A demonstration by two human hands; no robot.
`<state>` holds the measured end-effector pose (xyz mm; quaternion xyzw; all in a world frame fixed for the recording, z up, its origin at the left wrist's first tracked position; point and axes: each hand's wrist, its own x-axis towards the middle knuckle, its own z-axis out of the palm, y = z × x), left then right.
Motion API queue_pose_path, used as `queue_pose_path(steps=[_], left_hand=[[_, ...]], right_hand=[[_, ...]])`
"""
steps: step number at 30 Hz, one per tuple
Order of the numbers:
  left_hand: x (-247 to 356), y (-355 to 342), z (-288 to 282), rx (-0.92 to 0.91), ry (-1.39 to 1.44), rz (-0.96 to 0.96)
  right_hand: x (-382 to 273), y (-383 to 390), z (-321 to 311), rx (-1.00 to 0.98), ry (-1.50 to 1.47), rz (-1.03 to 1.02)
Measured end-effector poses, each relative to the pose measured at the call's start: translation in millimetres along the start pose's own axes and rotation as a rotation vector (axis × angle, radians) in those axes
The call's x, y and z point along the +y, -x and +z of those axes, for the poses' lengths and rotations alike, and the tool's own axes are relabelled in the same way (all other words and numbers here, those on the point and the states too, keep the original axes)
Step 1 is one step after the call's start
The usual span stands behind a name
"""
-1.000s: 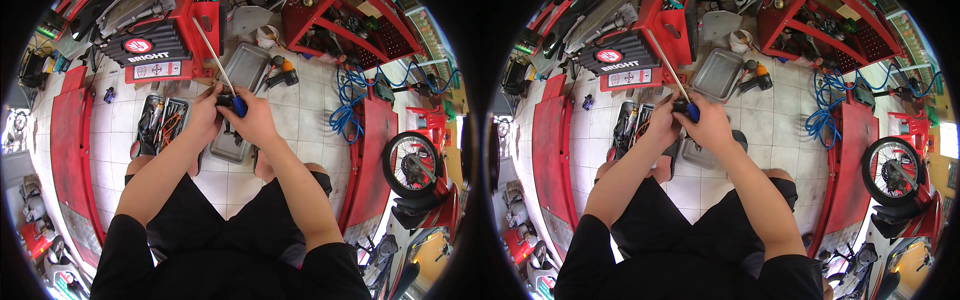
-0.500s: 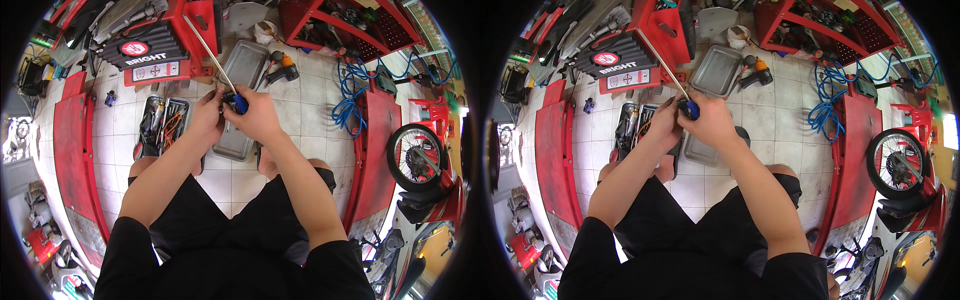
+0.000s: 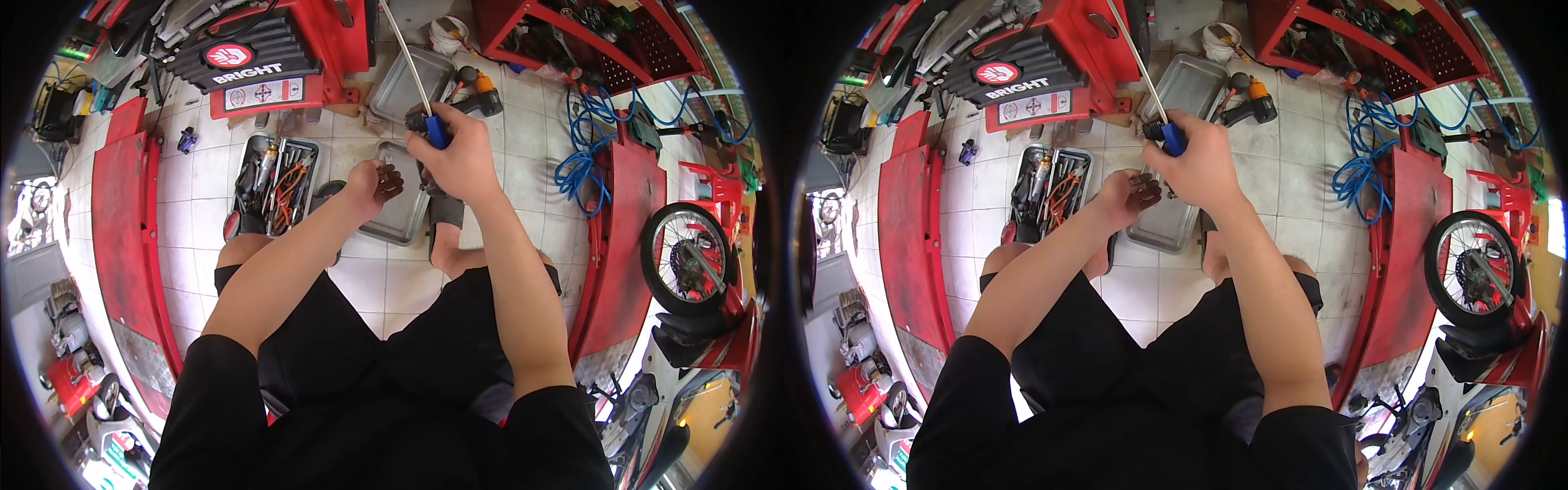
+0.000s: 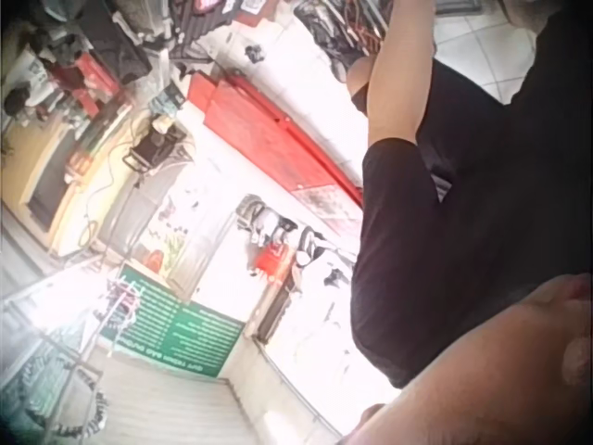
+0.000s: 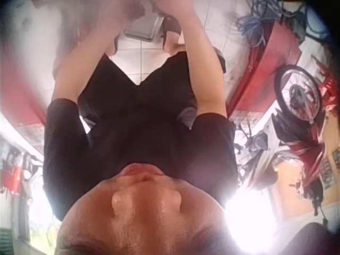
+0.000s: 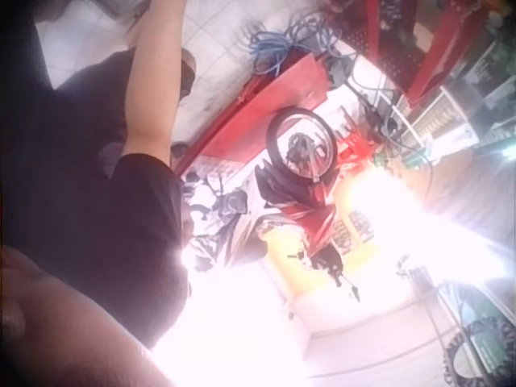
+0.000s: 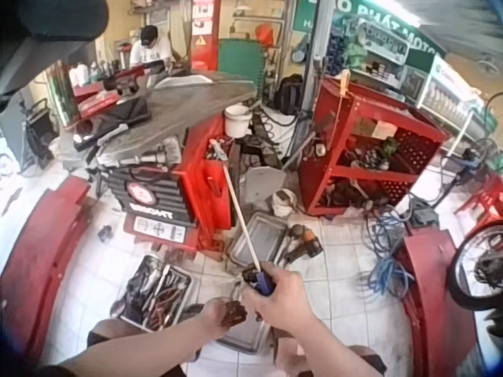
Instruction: The person disassembles and cleans small motorcycle components by hand and using a screwdriver, placing parts into metal trays while sitting on the floor.
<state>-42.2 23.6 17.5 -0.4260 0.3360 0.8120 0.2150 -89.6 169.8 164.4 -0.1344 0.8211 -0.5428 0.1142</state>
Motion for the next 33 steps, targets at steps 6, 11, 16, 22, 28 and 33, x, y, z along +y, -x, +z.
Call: queue_pose_path(steps=[6, 11, 16, 22, 28, 33], left_hand=[[20, 32, 30, 0.066, -0.082, -0.111], [33, 49, 31, -0.179, -0.123, 0.267], [47, 86, 52, -0.393, -0.065, 0.369], [42, 73, 47, -0.499, -0.054, 0.383], [44, 82, 51, -0.325, 0.048, 0.248], [48, 65, 38, -0.413, 0.145, 0.281]], right_hand=[[4, 0, -2, -0.011, 0.028, -0.038], [1, 0, 1, 0.003, 0.047, -0.066], [4, 1, 5, 0.094, 0.151, -0.098], [0, 5, 25, 0.103, 0.193, -0.088], [3, 8, 26, -0.018, 0.058, -0.058], [-5, 1, 7, 0.071, 0.098, -0.117]])
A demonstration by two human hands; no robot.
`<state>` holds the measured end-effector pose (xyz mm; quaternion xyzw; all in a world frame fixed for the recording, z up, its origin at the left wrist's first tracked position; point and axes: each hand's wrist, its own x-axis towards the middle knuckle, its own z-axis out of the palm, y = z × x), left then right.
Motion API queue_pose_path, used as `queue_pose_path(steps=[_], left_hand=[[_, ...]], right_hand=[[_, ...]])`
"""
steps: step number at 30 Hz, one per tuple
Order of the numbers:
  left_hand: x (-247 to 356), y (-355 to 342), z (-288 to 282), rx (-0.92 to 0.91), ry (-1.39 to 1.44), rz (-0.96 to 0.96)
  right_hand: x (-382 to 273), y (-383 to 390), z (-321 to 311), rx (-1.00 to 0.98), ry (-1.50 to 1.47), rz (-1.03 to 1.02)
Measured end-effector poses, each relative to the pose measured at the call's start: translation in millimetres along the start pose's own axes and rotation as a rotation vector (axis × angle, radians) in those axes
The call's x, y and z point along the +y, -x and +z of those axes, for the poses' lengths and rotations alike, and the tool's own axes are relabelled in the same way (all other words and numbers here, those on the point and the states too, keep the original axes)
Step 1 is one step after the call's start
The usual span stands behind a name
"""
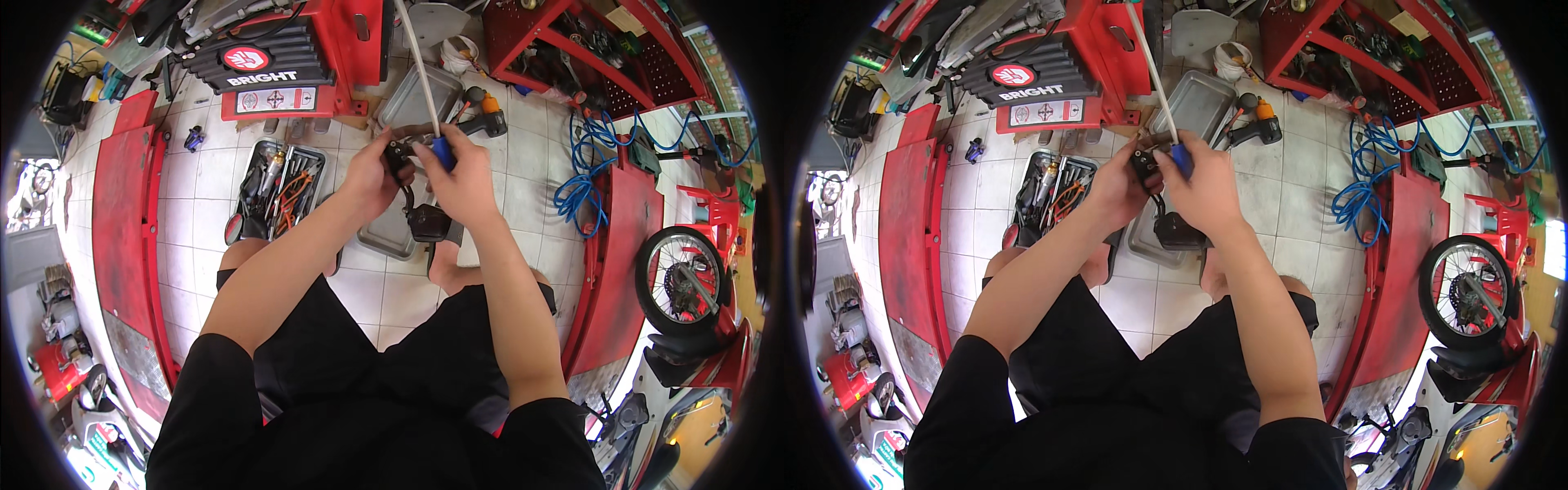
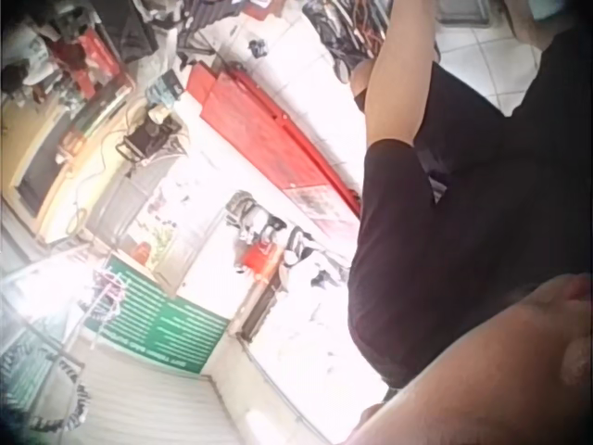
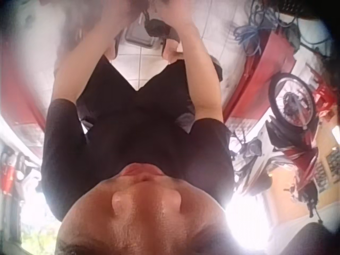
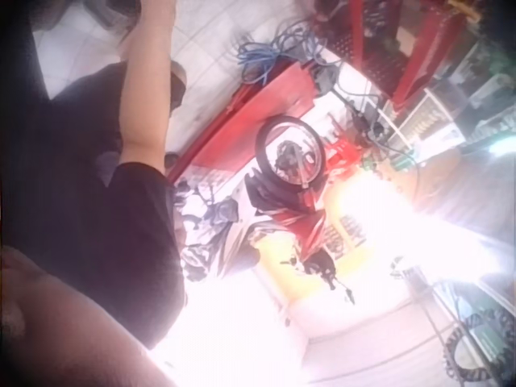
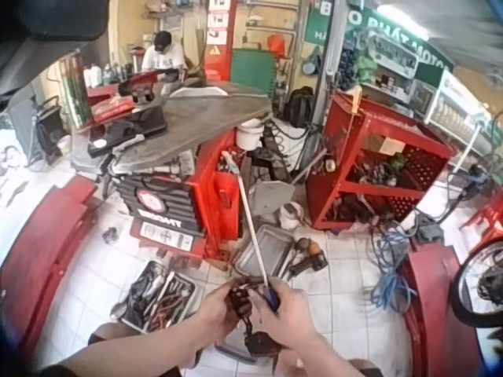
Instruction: The person disassembles and cleans small motorcycle components by hand and using a screwdriver, placing parts into metal trays while sitting on the floor.
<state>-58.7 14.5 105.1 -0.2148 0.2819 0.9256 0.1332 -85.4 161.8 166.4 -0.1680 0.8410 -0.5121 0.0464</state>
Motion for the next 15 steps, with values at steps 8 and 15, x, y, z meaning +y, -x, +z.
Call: queue_pose_path(steps=[8, 15], left_hand=[[9, 1, 0, 0.024, -0.222, 0.101], [-3, 8, 10, 0.031, -0.227, 0.145]], right_hand=[[2, 5, 11, 0.023, 0.091, -0.097], [13, 9, 27, 0.164, 0.128, -0.289]])
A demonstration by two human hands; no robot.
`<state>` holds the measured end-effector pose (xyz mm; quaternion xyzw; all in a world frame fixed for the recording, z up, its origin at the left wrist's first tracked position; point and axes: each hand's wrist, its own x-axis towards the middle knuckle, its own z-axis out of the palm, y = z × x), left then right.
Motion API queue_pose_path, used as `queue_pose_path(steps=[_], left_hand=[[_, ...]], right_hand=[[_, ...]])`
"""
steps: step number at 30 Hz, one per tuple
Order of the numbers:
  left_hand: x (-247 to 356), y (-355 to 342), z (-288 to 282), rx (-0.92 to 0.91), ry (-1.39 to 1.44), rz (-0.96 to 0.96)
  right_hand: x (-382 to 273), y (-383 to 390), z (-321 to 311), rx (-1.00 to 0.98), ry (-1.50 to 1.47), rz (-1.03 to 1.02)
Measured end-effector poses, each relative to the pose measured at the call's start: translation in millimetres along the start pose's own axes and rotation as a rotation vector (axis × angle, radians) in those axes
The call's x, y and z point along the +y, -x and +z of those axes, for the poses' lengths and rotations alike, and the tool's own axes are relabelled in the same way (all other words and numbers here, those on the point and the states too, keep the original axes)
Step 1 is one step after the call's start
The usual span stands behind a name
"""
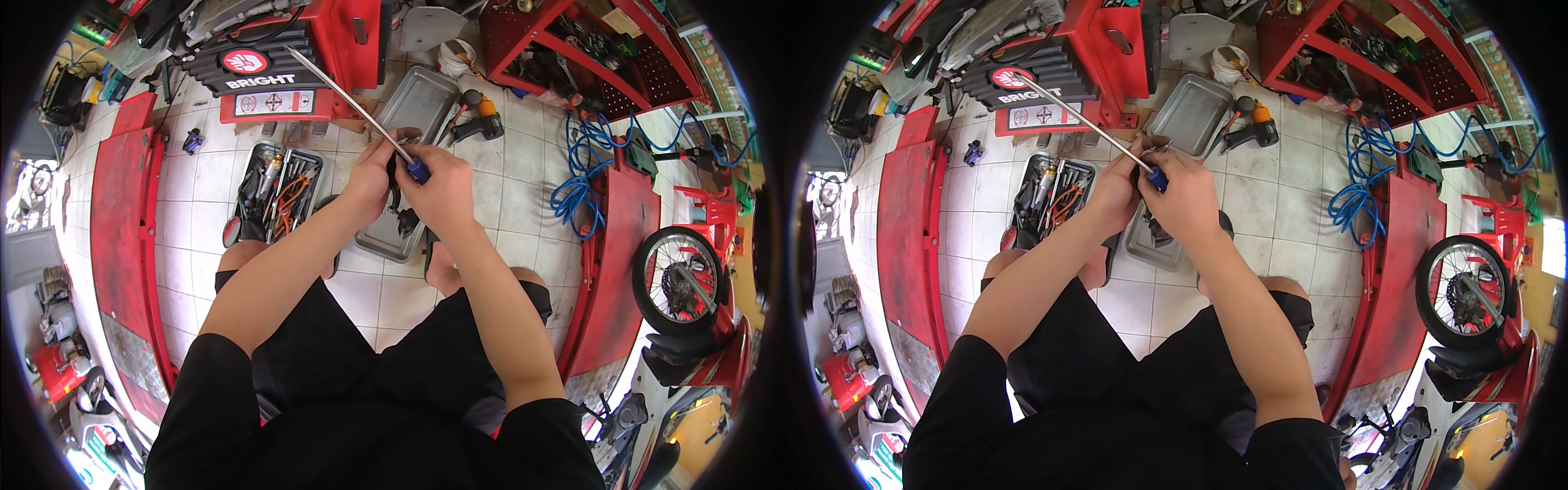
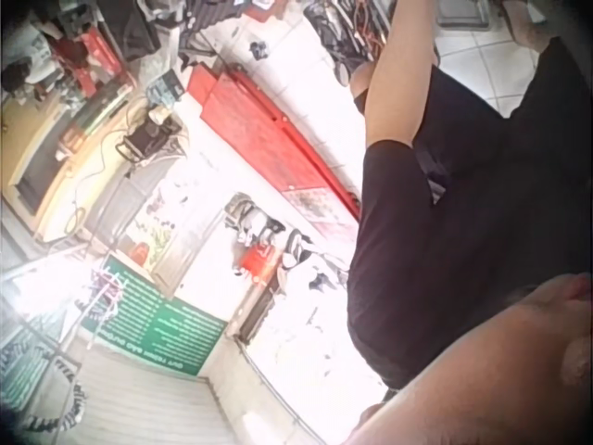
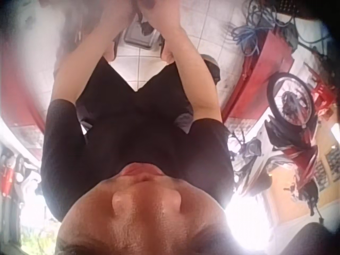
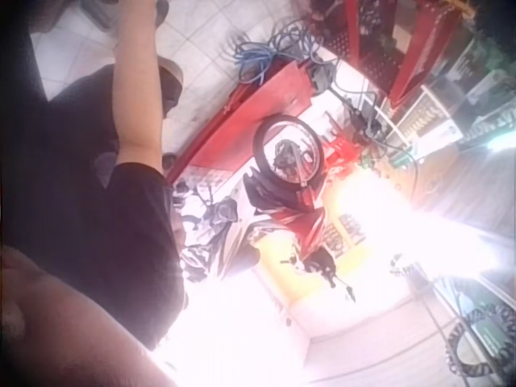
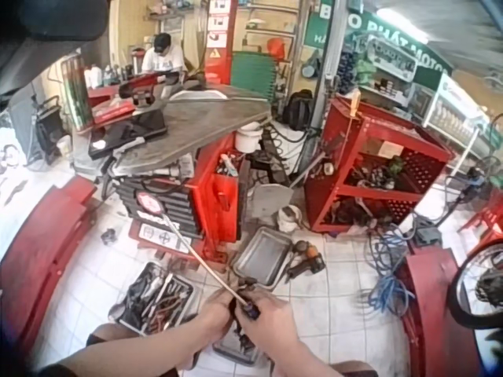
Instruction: The person disassembles and cleans small motorcycle components by hand and using a screwdriver, placing parts into metal trays while sitting on the floor.
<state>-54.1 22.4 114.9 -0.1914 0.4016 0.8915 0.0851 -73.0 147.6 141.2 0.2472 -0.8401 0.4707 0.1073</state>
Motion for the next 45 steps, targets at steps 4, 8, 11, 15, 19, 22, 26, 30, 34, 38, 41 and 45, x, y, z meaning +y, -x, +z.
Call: queue_pose_path(steps=[4, 8, 11, 15, 19, 22, 26, 30, 34, 38, 41, 45], left_hand=[[2, 3, 3, 0.056, -0.04, -0.002], [-4, 0, 3, 0.103, -0.093, 0.085], [-5, 0, 0, 0.052, -0.085, 0.093], [-5, -1, -3, 0.042, -0.176, 0.139], [-3, -1, 1, 0.03, -0.125, 0.092], [0, -1, -9, -0.03, -0.076, 0.071], [5, 3, -11, -0.115, -0.1, 0.0], [15, 6, -5, -0.133, -0.098, 0.015], [15, 8, 7, -0.061, -0.213, 0.14], [6, 12, 13, 0.079, -0.18, 0.232], [0, 13, 5, 0.123, -0.186, 0.29], [-6, 10, 4, 0.198, -0.201, 0.356]], right_hand=[[-2, 4, 2, -0.012, 0.041, 0.067], [-4, 4, 5, -0.009, 0.095, 0.09], [0, 3, 5, -0.016, 0.078, 0.099], [-1, 0, 3, -0.081, 0.024, 0.178], [4, -3, -3, -0.101, -0.002, 0.108], [-5, -10, -11, -0.173, -0.133, 0.127], [-2, -11, -21, -0.302, -0.104, 0.145], [-2, -12, -20, -0.265, -0.134, 0.076], [11, -6, -13, -0.148, -0.023, -0.086], [7, 1, -4, -0.131, 0.141, -0.134], [-3, 2, -3, -0.214, 0.254, -0.116], [-9, 5, 1, -0.243, 0.293, -0.077]])
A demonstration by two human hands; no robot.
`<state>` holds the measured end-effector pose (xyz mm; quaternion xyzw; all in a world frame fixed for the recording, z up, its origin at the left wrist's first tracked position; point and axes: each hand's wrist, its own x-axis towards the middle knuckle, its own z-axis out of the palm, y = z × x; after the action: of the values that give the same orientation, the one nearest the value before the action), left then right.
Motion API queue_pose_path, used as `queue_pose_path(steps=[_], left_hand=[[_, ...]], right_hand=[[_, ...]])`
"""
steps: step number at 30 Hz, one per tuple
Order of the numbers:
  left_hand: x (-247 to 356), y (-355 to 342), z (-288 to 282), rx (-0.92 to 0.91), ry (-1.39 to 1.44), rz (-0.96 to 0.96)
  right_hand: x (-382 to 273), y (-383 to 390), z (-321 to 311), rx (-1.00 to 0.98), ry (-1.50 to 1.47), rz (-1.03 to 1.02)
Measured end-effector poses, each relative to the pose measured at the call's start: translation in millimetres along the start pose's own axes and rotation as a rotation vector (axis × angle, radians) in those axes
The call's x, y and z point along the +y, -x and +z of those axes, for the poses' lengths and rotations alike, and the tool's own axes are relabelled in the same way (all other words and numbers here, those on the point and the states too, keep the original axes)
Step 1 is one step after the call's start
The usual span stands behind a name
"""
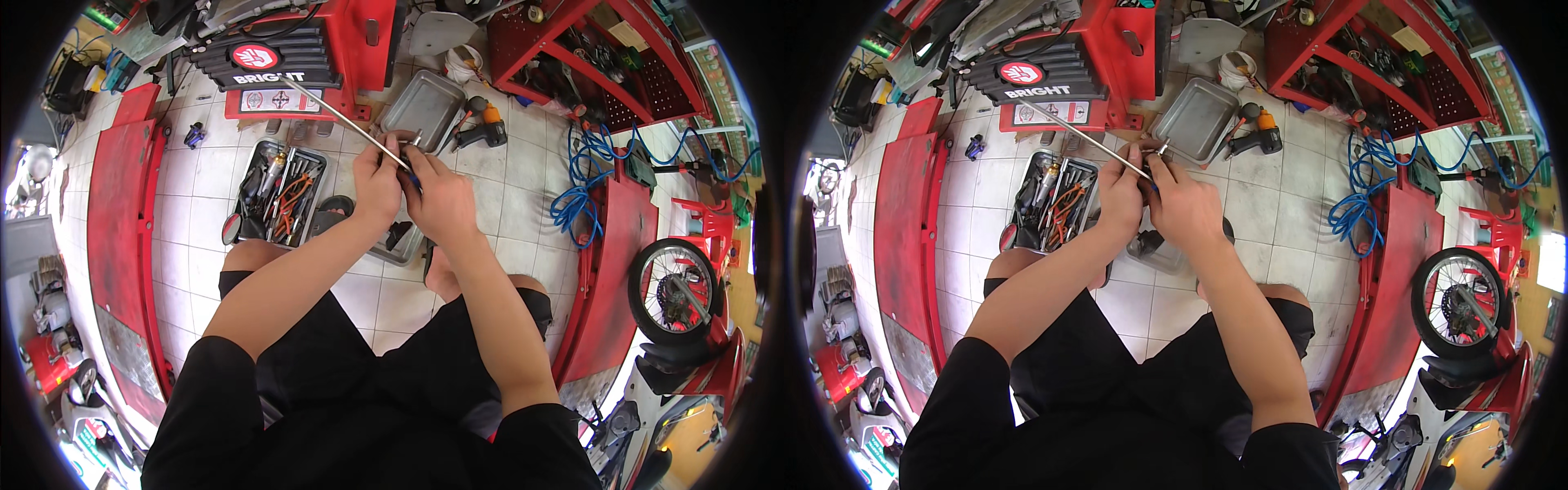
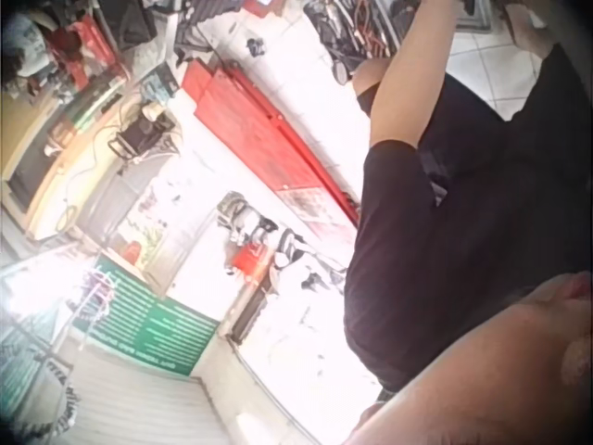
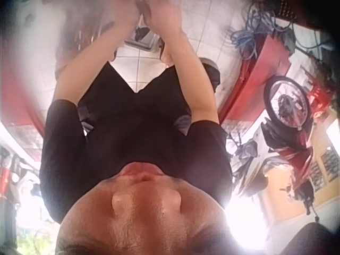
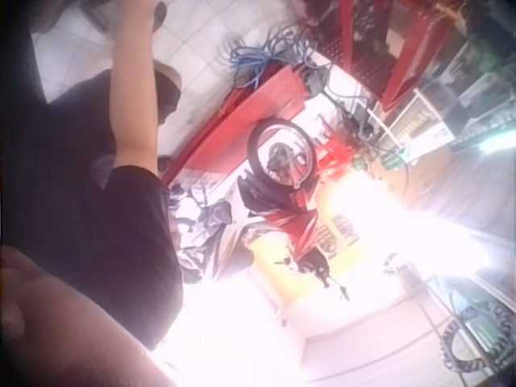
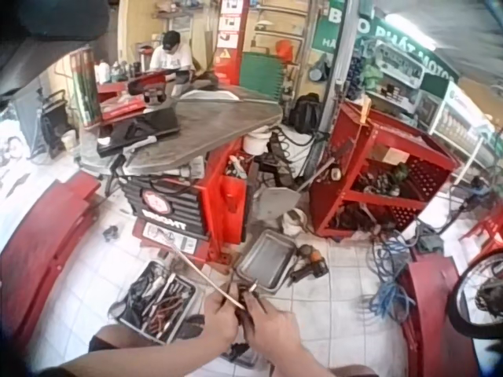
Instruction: The person disassembles and cleans small motorcycle components by hand and using a screwdriver, placing parts into metal trays while sitting on the floor.
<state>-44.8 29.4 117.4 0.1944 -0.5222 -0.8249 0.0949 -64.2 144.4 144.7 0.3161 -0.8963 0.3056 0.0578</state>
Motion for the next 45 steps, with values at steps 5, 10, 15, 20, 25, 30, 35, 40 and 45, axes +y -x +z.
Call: queue_pose_path(steps=[5, 10, 15, 20, 25, 30, 35, 40, 45], left_hand=[[-8, -5, 7, 0.061, 0.094, 0.036], [-15, -7, 9, 0.062, -0.004, 0.233], [-13, -7, 9, 0.08, 0.064, 0.117], [-11, -6, 13, 0.043, 0.088, 0.124], [-9, -5, 12, 0.055, -0.014, 0.265], [-2, -18, -5, 0.189, 0.068, 0.036], [3, -19, -17, 0.038, 0.042, -0.265], [-2, -43, -32, 0.236, 0.072, -0.354], [26, -60, -55, 0.28, 0.109, -0.308]], right_hand=[[3, 3, 6, 0.059, -0.028, -0.008], [3, 4, 5, 0.068, 0.04, -0.084], [5, 4, 8, 0.118, 0.002, -0.078], [13, 4, 10, 0.113, -0.029, -0.082], [3, 5, 6, 0.128, -0.017, -0.094], [-7, -1, 1, 0.238, -0.208, 0.102], [9, -5, -12, 0.178, -0.44, 0.39], [29, -13, -17, 0.285, -0.585, 0.555], [28, -14, -26, 0.299, -0.704, 0.686]])
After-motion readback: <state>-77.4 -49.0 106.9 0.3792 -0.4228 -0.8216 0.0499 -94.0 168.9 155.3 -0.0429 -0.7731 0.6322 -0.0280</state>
